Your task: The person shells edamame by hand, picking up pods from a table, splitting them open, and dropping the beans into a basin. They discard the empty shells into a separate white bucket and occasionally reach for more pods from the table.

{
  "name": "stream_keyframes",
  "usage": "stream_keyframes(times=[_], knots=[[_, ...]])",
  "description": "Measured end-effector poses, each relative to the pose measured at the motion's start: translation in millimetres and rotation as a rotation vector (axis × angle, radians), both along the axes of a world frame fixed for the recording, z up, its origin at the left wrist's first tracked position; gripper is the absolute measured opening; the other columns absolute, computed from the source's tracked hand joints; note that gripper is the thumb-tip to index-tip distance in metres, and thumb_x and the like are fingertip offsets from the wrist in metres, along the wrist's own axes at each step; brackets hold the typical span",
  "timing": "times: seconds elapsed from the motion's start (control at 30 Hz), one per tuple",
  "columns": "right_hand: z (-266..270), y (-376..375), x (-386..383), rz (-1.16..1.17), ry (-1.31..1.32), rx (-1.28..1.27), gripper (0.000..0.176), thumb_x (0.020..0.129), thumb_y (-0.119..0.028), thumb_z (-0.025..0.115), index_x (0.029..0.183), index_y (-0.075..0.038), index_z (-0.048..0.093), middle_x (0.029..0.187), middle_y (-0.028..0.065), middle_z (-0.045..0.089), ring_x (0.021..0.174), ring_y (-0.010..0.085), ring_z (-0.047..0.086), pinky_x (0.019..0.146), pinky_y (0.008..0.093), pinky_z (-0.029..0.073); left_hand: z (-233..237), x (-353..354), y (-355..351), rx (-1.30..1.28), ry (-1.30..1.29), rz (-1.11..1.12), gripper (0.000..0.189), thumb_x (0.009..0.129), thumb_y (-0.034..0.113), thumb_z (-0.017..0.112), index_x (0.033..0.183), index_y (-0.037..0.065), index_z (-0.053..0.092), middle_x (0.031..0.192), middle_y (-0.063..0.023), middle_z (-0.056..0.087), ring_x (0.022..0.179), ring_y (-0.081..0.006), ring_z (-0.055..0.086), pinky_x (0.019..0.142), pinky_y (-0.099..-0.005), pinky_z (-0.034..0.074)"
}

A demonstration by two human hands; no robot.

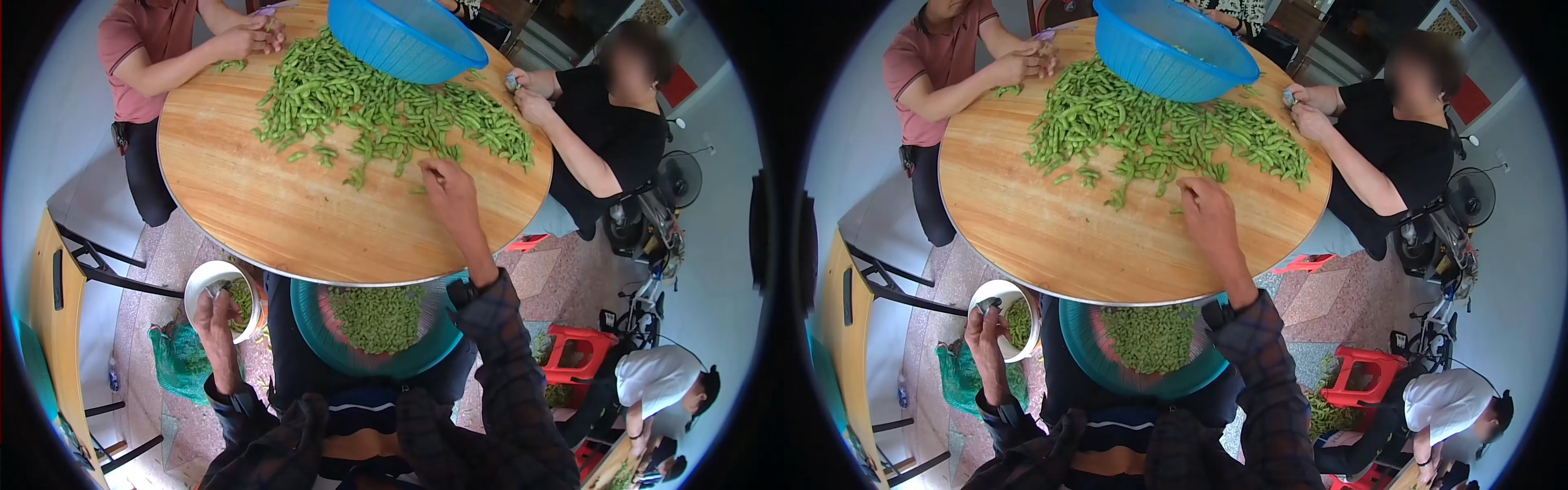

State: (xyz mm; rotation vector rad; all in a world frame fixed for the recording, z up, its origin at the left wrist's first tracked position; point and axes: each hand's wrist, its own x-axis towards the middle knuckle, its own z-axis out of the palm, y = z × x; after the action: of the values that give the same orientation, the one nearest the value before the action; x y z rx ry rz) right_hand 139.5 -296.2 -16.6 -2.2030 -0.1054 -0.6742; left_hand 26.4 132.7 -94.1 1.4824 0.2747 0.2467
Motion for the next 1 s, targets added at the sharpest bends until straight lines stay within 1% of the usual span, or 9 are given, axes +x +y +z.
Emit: stream_keyframes(times=[0.07,0.1,0.17,0.27,0.37,0.5,0.7,0.77,1.0], knots=[[1,0,28,0.023,-0.046,-0.127,0.018,0.09,-0.004,0.06,0.106,-0.001,0.07,0.092,0.0149,0.063,0.083,0.0367,0.063,0.074,0.0429,0.052,14,-3,-8,0.037,-0.027,-0.035,0.016,0.1,0.013,0.064,0.11,0.002,0.068,0.074,-0.0029,0.061,0.062,-0.0095,0.055,0.056,-0.0239,0.044],[0,0,38,0.026,-0.052,-0.131,0.018,0.09,-0.004,0.06,0.106,-0.001,0.07,0.092,0.0149,0.063,0.083,0.0367,0.063,0.074,0.0429,0.052,18,-4,-10,0.03,-0.04,-0.049,0.017,0.1,0.013,0.064,0.111,0.001,0.068,0.074,-0.0032,0.062,0.062,-0.0093,0.055,0.056,-0.0236,0.044],[-3,1,53,0.078,-0.056,-0.347,0.02,0.09,-0.004,0.06,0.107,-0.002,0.069,0.094,0.0141,0.06,0.092,0.0375,0.061,0.078,0.045,0.051,14,-6,-8,0.021,-0.033,-0.058,0.017,0.1,0.012,0.063,0.111,0.001,0.068,0.074,-0.0031,0.061,0.062,-0.0091,0.055,0.056,-0.0235,0.043],[-10,6,66,0.07,-0.108,-0.409,0.025,0.088,-0.003,0.059,0.11,-0.003,0.071,0.098,0.0148,0.06,0.095,0.0361,0.062,0.081,0.0455,0.051,8,-8,-8,0.006,-0.036,-0.08,0.016,0.1,0.01,0.062,0.112,0.001,0.069,0.073,-0.0027,0.061,0.062,-0.0086,0.054,0.055,-0.0232,0.043],[-9,5,77,0.036,0.023,-0.404,0.025,0.088,-0.006,0.062,0.112,-0.004,0.07,0.099,0.0146,0.059,0.097,0.0361,0.062,0.082,0.0453,0.05,1,-7,-8,-0.014,-0.04,-0.089,0.015,0.101,0.008,0.061,0.112,0.001,0.069,0.073,-0.0022,0.06,0.061,-0.0082,0.053,0.055,-0.0229,0.042],[-15,3,89,0.011,-0.007,-0.445,0.025,0.088,-0.007,0.064,0.112,-0.005,0.07,0.099,0.0149,0.059,0.097,0.0359,0.062,0.082,0.0451,0.051,-4,-4,-10,-0.032,-0.017,-0.106,0.015,0.101,0.007,0.06,0.112,0.001,0.069,0.073,-0.0014,0.06,0.061,-0.0075,0.052,0.055,-0.0226,0.042],[-6,3,80,0.041,-0.01,-0.433,0.021,0.089,-0.009,0.067,0.109,-0.002,0.064,0.099,0.0153,0.057,0.095,0.0354,0.061,0.079,0.0458,0.05,21,-3,-35,-0.093,-0.008,-0.186,0.016,0.1,0.007,0.06,0.112,0.001,0.068,0.073,-0.001,0.061,0.06,-0.0071,0.053,0.053,-0.0214,0.041],[7,13,60,0.073,0.093,-0.186,0.024,0.089,-0.01,0.069,0.109,0.0,0.061,0.099,0.0163,0.062,0.087,0.0324,0.064,0.077,0.0425,0.052,35,0,-47,-0.104,0.011,-0.239,0.016,0.1,0.007,0.06,0.112,0.001,0.068,0.072,-0.0009,0.061,0.06,-0.0072,0.053,0.053,-0.0212,0.041],[25,63,-35,0.169,0.35,0.187,0.027,0.09,-0.013,0.072,0.11,0.001,0.062,0.091,0.0141,0.069,0.078,0.0204,0.067,0.068,0.0333,0.053,84,30,-123,-0.1,-0.024,-0.576,0.016,0.101,0.011,0.061,0.112,0.0,0.065,0.071,0.0005,0.058,0.059,-0.0057,0.053,0.054,-0.021,0.041]])
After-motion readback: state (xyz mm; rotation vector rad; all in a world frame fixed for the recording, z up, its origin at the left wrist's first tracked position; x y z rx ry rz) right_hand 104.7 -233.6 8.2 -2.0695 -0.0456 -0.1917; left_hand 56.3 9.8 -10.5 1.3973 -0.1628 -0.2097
